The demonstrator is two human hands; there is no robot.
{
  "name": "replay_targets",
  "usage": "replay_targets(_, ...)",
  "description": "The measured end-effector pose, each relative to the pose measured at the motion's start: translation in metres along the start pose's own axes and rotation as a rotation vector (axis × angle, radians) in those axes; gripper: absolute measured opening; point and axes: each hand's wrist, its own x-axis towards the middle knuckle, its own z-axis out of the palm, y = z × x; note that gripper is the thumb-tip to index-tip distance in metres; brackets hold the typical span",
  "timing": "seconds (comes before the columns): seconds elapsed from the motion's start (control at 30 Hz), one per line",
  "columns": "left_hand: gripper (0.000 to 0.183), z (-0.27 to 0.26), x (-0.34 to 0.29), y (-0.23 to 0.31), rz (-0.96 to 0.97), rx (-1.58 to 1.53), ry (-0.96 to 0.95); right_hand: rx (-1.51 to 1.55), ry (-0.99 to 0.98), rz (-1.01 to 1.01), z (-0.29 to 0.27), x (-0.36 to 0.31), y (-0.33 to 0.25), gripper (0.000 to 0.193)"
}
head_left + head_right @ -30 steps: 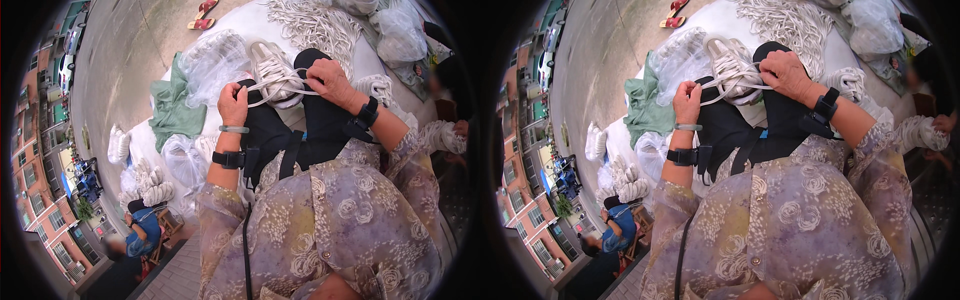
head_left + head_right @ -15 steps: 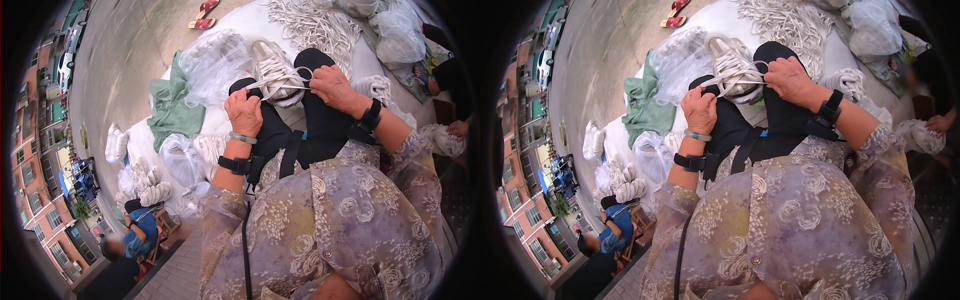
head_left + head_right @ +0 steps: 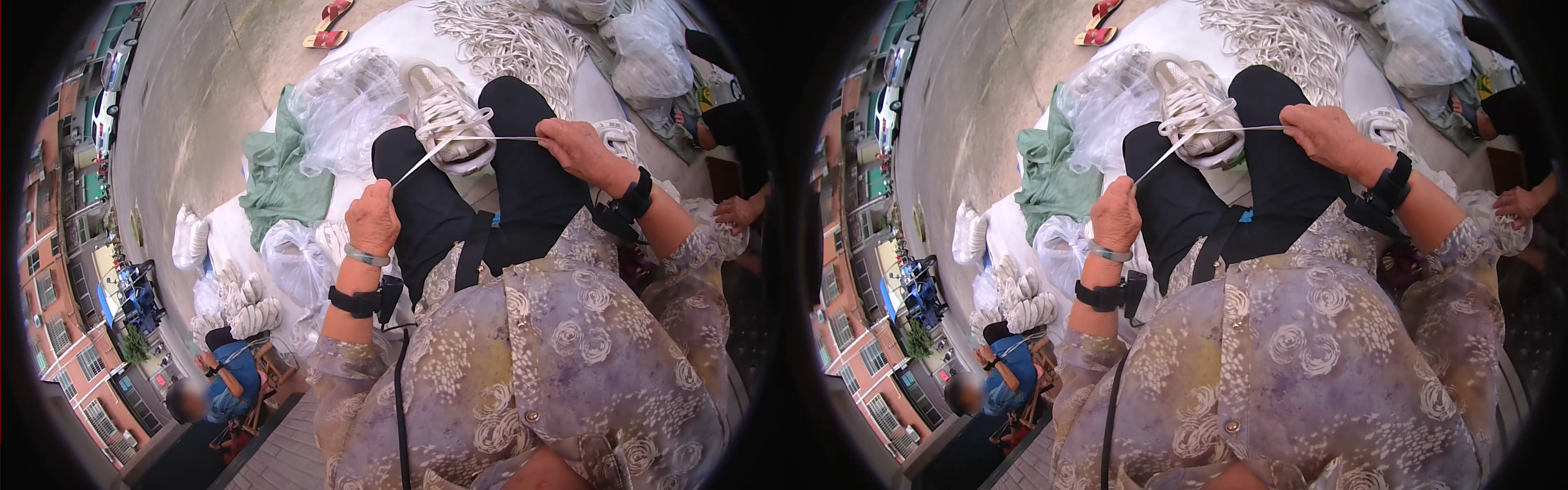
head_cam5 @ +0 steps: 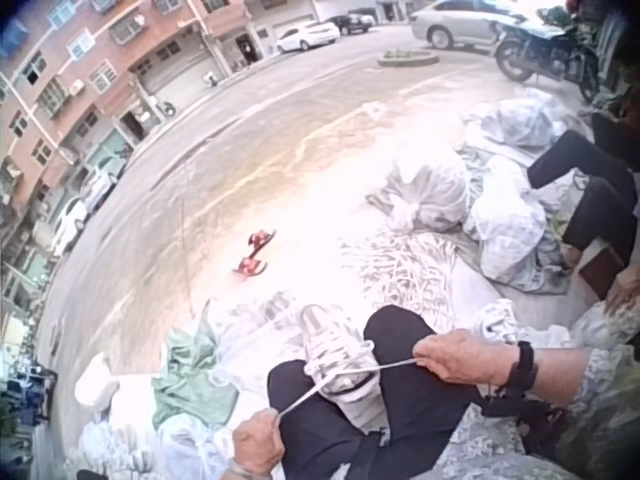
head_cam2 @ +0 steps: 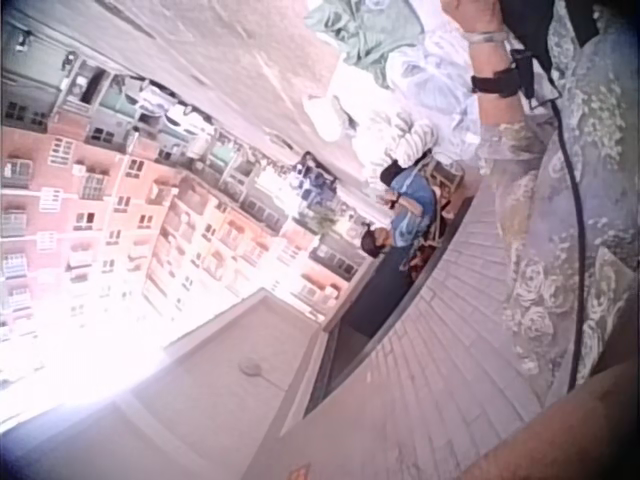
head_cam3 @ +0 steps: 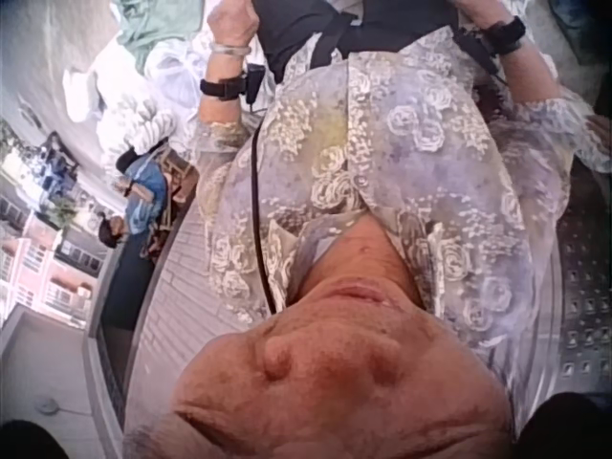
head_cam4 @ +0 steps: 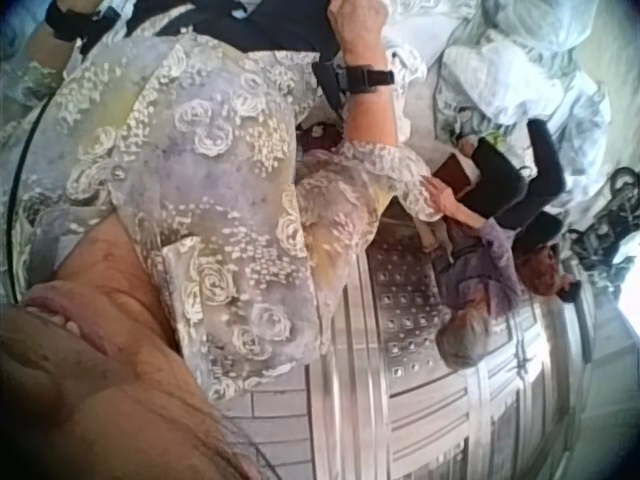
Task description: Lace a pair of white athletic shoes.
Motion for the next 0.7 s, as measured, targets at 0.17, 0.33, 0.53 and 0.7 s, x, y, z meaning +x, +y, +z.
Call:
replay_targets(0.17, 0.008, -0.020, -0.003, -0.010, 0.043, 0.127, -0.025, -0.059, 0.027, -0.048, -0.008, -0.006, 0.025, 0.008)
replay_targets(0.33, 0.010, -0.030, -0.007, -0.030, 0.062, 0.240, -0.042, -0.291, 0.086, -0.087, -0.047, -0.005, 0.038, 0.009)
replay_targets(0.53, 0.005, -0.040, -0.009, -0.061, 0.106, 0.252, -0.027, -0.390, 0.162, 0.004, -0.057, -0.009, 0.061, 0.013)
replay_targets(0.7, 0.008, -0.033, -0.033, -0.071, -0.069, 0.312, -0.162, 0.471, -0.213, 0.873, -0.044, -0.018, 0.039, 0.027)
